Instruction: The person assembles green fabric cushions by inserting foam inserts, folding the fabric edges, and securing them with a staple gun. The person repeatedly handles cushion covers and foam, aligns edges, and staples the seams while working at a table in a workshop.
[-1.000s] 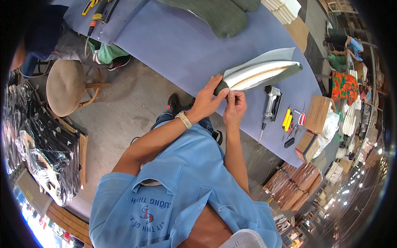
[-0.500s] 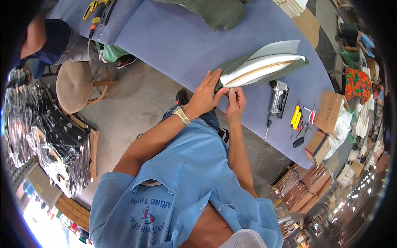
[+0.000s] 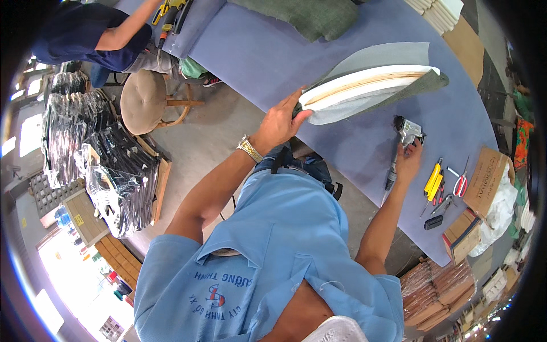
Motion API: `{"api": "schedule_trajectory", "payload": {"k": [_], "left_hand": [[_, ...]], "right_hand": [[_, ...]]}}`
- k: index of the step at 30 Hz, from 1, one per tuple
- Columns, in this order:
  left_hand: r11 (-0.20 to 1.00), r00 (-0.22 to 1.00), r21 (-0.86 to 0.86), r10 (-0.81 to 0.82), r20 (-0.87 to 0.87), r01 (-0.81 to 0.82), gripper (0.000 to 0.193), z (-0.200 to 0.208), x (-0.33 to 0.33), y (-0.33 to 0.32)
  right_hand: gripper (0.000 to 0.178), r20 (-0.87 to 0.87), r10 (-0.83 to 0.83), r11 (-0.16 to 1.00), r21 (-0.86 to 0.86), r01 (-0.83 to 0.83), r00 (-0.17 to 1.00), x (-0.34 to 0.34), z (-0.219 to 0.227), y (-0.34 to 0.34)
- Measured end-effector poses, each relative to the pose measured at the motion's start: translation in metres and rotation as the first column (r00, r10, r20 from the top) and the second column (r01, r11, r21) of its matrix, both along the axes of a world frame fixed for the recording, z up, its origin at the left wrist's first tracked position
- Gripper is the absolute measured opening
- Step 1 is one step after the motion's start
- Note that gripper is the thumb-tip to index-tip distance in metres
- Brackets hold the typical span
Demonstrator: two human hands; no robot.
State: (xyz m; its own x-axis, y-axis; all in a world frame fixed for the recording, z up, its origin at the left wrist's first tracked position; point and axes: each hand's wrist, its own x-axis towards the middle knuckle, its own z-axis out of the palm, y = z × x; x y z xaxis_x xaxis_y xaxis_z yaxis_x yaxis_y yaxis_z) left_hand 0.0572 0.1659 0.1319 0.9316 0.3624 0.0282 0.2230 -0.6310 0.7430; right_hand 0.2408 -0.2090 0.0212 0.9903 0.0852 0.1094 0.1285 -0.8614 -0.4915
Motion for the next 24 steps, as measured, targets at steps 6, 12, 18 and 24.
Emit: {"api": "schedule_trajectory", "payload": {"k": [6,12,18,24], "left_hand": [[0.998,0.998,0.039,-0.044,0.046,0.042,0.067,-0.003,0.004,0.006],[0.994,0.991,0.01,-0.107,0.078,0.107,0.068,-0.006,0.01,0.008],[0.995,0.985,0.0,-0.102,0.136,0.103,0.07,-0.013,0.004,0.006],[0.996,0.987,0.006,-0.09,0.134,0.091,0.069,-0.009,0.006,0.009]], "right_hand": [[0.081,-0.049,-0.019,0.992,-0.125,0.013,0.999,0.013,-0.02,0.009],[0.053,-0.383,-0.115,0.845,0.448,0.293,0.916,-0.003,0.036,-0.01],[0.04,-0.484,0.037,0.756,0.585,0.292,0.874,-0.115,0.152,0.08],[0.057,-0.141,0.513,0.75,0.553,-0.363,0.847,-0.13,0.195,0.169]]}}
